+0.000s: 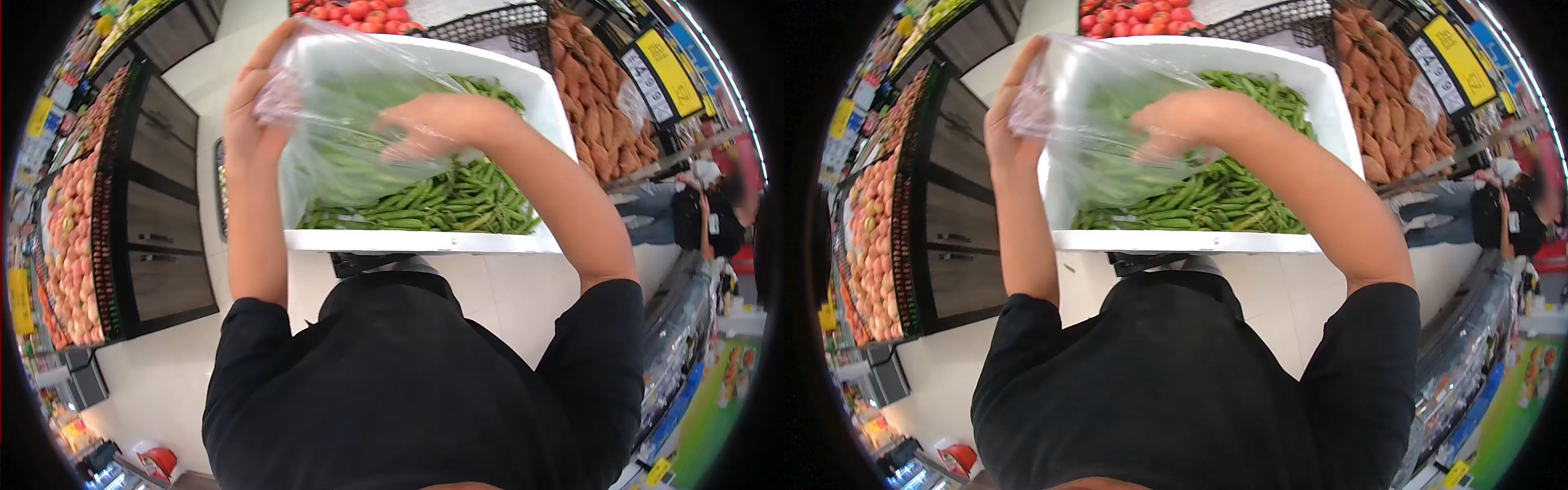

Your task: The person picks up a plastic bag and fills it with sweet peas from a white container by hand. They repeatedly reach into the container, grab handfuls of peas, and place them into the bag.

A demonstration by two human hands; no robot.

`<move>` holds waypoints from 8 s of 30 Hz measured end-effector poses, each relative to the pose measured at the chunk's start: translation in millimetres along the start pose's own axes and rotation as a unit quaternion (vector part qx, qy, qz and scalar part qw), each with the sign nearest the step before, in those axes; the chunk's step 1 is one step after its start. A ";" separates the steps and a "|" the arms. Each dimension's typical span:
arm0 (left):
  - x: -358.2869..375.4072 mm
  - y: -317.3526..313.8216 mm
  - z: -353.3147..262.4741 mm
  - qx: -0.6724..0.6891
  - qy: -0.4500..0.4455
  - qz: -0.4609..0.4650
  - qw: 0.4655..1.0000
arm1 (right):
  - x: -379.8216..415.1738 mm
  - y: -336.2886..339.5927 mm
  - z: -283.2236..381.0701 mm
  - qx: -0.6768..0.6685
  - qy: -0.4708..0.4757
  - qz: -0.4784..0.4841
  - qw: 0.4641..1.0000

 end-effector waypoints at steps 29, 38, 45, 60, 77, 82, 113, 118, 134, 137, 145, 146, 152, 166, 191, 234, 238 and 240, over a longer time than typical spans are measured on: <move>20.4 29.8 4.9 -0.082 -0.121 -0.209 0.967 | 27.6 -189.9 -202.2 0.017 -0.161 -0.205 0.965; 20.4 30.2 4.9 -0.085 -0.121 -0.176 0.973 | 34.2 -202.2 -213.6 0.019 -0.156 -0.226 0.961; 21.2 26.6 5.6 -0.087 -0.120 -0.203 0.968 | 48.5 -181.9 -196.4 -0.013 -0.230 -0.223 0.947; 21.8 26.0 5.4 -0.081 -0.123 -0.199 0.969 | 45.9 -174.9 -185.4 -0.023 -0.269 -0.242 0.932; 22.4 28.0 3.3 -0.094 -0.102 -0.154 0.978 | 121.6 -124.5 -216.7 -0.369 -0.194 -0.452 0.789; 21.0 26.7 5.9 -0.103 -0.087 -0.137 0.981 | 133.9 -106.7 -199.0 -0.501 -0.171 -0.558 0.639; -2.1 -59.7 68.4 -0.317 0.178 -0.149 0.920 | 10.9 -74.9 -58.5 -0.796 0.092 -0.267 0.535; -4.4 -65.6 88.5 -0.404 0.281 -0.074 0.867 | -37.6 -92.4 -15.9 -0.769 0.018 -0.161 0.618; 28.1 -43.1 -7.2 -0.173 0.106 -0.128 0.971 | -28.2 -1.9 11.6 -0.193 -0.090 -0.108 0.971; 43.7 -40.4 -6.7 -0.105 0.112 -0.045 0.987 | 12.8 18.0 9.1 -0.209 0.071 -0.279 0.935; 104.2 -26.1 -3.3 -0.297 0.019 -0.153 0.942 | 97.6 -103.1 -136.9 -0.222 -0.050 -0.329 0.916; 110.1 -28.3 1.7 -0.296 0.038 -0.145 0.943 | 101.4 -146.2 -148.8 -0.159 -0.084 -0.258 0.949; 130.1 -30.3 20.8 -0.289 0.045 -0.096 0.952 | 98.6 -182.7 -120.3 -0.108 -0.139 -0.069 0.982; 130.1 -28.0 20.7 -0.268 0.042 -0.131 0.953 | 85.2 -151.6 -75.3 0.120 -0.016 -0.167 0.979; 133.6 -15.7 20.0 -0.221 0.003 -0.159 0.962 | 83.0 -187.0 -96.9 0.165 -0.055 -0.044 0.984; 45.0 -58.6 54.2 -0.234 0.080 -0.172 0.954 | 101.8 32.7 -37.9 -0.475 0.219 -0.528 0.669; 50.1 -61.8 50.7 -0.174 0.070 -0.175 0.967 | 28.6 -18.5 -4.0 -0.534 0.210 -0.358 0.736; 52.4 -64.5 47.6 -0.152 0.059 -0.188 0.969 | 11.3 -36.3 6.5 -0.549 0.178 -0.302 0.759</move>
Point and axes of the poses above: each hand's wrist, its own x-axis away from the middle knuckle, its own y-axis out of the back of the hand, z = x × y, the point moved 7 cm from there along -x, towards the middle knuckle, and after that the axes turned 13 degrees about y, right-handed, at the moved point
